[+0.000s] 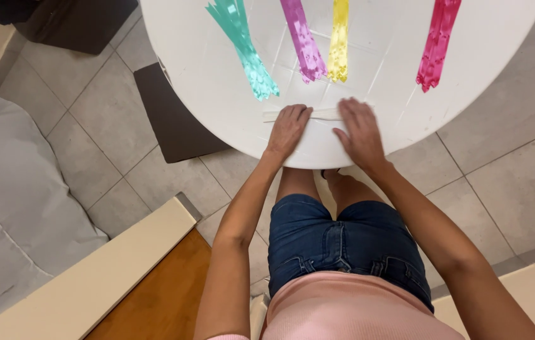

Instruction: Sorting colorful ribbons by color and placing them into clear plastic sleeves for retail packaging.

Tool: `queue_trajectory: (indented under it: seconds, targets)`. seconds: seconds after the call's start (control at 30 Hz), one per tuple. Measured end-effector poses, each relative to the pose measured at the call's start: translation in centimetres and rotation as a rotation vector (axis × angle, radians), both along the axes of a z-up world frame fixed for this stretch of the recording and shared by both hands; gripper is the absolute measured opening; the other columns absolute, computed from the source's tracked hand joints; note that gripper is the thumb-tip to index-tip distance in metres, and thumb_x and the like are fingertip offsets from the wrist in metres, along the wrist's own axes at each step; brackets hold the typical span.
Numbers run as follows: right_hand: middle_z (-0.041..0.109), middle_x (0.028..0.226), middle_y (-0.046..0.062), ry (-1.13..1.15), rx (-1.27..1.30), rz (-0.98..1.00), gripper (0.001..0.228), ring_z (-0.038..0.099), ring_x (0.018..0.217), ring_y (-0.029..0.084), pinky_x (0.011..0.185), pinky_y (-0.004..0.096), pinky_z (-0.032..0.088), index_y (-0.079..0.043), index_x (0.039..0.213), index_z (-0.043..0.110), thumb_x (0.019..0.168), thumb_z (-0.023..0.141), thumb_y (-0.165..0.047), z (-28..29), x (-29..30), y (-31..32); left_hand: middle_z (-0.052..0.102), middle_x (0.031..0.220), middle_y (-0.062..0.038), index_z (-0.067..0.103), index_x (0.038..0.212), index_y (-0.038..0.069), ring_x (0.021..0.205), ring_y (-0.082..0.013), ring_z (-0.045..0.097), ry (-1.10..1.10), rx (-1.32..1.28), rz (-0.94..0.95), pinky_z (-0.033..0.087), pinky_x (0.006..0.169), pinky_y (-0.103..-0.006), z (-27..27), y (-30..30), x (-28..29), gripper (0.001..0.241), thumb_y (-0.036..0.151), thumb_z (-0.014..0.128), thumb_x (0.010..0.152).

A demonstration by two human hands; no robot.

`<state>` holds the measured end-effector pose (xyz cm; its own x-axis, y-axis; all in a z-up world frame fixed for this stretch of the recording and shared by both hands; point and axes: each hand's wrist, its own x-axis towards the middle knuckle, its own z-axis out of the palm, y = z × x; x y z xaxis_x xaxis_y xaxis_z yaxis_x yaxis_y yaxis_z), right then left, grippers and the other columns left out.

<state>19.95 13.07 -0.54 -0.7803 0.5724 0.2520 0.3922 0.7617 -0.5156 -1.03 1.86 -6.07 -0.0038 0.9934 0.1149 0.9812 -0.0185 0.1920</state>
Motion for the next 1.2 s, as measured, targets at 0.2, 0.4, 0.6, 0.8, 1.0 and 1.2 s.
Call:
queue_trajectory:
  seconds: [0.2,0.4,0.6,0.8,1.0,1.2]
  targets:
    - [0.063,0.121,0.002,-0.194,0.036,0.081,0.033,0.060,0.122,0.022,0.108,0.039,0.046,-0.016,0.129,0.068,0.098,0.070,-0.027,-5.1,-4.2,0.5,0.062,0.107,-0.014,0.063,0.122,0.005,0.106,-0.0301,0.064,-0.109,-0.016,-0.113,0.052,0.094,-0.0420,-3.1,0.7,-0.9,0.023,0.012,0.054,0.101]
    - [0.066,0.105,-0.009,-0.319,-0.032,-0.054,0.020,0.066,0.102,0.013,0.090,0.028,0.052,-0.032,0.117,0.072,0.099,0.068,-0.041,-2.6,-5.4,0.3,0.059,0.097,-0.010,0.067,0.106,0.008,0.094,-0.0300,0.062,-0.104,0.024,-0.185,0.052,0.084,-0.0423,-2.0,1.6,-2.1,0.013,0.011,0.058,0.097]
    - [0.074,0.106,-0.005,-0.202,-0.345,-0.395,0.018,0.071,0.107,0.018,0.095,0.033,0.057,-0.027,0.113,0.079,0.095,0.076,-0.026,5.5,-10.2,0.2,0.065,0.109,-0.018,0.067,0.112,0.006,0.110,-0.0357,0.065,-0.479,0.119,-0.054,0.051,0.094,-0.0461,7.6,8.2,-10.7,0.045,0.042,0.072,0.086]
    - [0.074,0.103,0.009,0.213,-0.962,-0.899,0.021,0.066,0.097,0.012,0.089,0.025,0.052,-0.002,0.115,0.073,0.097,0.074,-0.014,10.4,-12.8,0.6,0.055,0.136,-0.021,0.046,0.141,-0.004,0.131,-0.0360,0.052,-0.765,0.537,0.913,0.041,0.115,-0.0448,4.3,21.5,-35.6,0.080,0.035,0.085,0.083]
    - [0.073,0.102,0.010,0.560,-1.111,-0.872,0.025,0.073,0.114,0.028,0.113,0.039,0.053,-0.002,0.109,0.070,0.094,0.074,-0.021,11.1,-15.7,1.4,0.076,0.098,-0.007,0.072,0.110,0.004,0.082,-0.0164,0.070,-1.607,0.396,1.339,0.058,0.071,-0.0287,-0.3,27.9,-43.6,0.043,0.026,0.083,0.074]
    - [0.066,0.090,0.004,0.812,-1.127,-0.592,0.032,0.066,0.082,0.016,0.127,0.062,0.047,-0.005,0.102,0.070,0.095,0.077,-0.035,16.0,-21.5,6.3,0.065,0.130,-0.011,0.056,0.135,0.001,0.119,-0.0246,0.066,-2.022,0.424,0.716,0.062,0.100,-0.0479,15.1,20.2,-38.5,0.047,0.009,0.071,0.092]
